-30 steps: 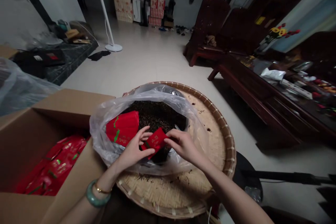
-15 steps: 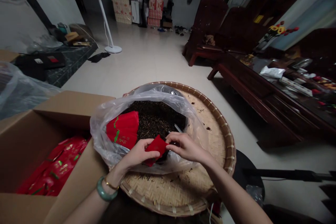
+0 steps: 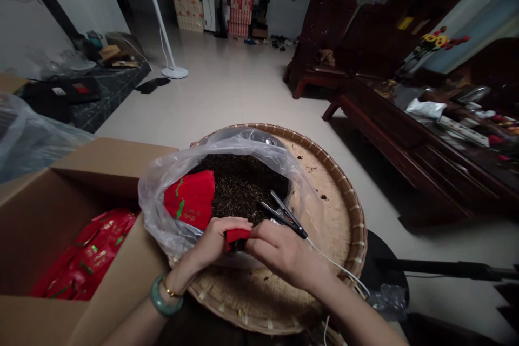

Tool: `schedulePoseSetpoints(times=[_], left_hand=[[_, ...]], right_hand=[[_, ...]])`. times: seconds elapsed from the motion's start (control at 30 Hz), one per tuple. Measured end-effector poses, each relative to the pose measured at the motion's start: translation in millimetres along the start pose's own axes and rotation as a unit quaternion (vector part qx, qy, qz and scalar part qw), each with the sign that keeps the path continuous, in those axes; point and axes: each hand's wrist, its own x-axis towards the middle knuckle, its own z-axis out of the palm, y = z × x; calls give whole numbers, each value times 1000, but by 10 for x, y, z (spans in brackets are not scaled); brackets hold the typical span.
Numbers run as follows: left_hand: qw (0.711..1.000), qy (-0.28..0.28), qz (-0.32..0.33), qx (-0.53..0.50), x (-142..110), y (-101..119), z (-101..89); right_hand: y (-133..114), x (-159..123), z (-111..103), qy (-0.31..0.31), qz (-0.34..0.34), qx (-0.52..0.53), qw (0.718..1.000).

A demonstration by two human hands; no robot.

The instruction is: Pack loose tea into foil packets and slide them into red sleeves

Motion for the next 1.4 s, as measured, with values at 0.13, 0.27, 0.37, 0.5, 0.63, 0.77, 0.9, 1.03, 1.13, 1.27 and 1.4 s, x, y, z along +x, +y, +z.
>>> schedulePoseSetpoints(times=[0.13,0.27,0.37,0.5,0.63,0.77,0.9,1.03,1.13,1.27,1.4], left_hand=[[999,-12,34,3,-41,36,0],[999,-36,5,29,-58,74,30],[996,-56,-30,57,-66,90,44],[993,-53,-68,83,-86,55,71],[991,-48,-111,52,-106,37,112],[986,-48,-157,-20,-110,74,121],[981,-39,-172,-76,-84,99,105],[983,-26,-151,-105,-57,94,106],[987,6,-145,-75,-56,88,118],[986,28,-151,-58,-56,97,134],[979,12,-171,-111,-44,128,152]], right_hand=[[-114,-30,-75,-19,56,25,998],[-65,-42,-69,-58,79,-44,994],[-31,-26,-57,-74,55,-79,993],[-8,36,-50,-98,85,-22,991],[50,76,-53,-142,97,33,985],[136,40,-63,-114,108,87,984],[214,4,-21,-96,112,107,983],[273,20,41,-110,113,132,979],[325,42,83,-92,124,170,973],[398,53,171,-35,197,226,953],[433,47,274,-6,291,302,908]])
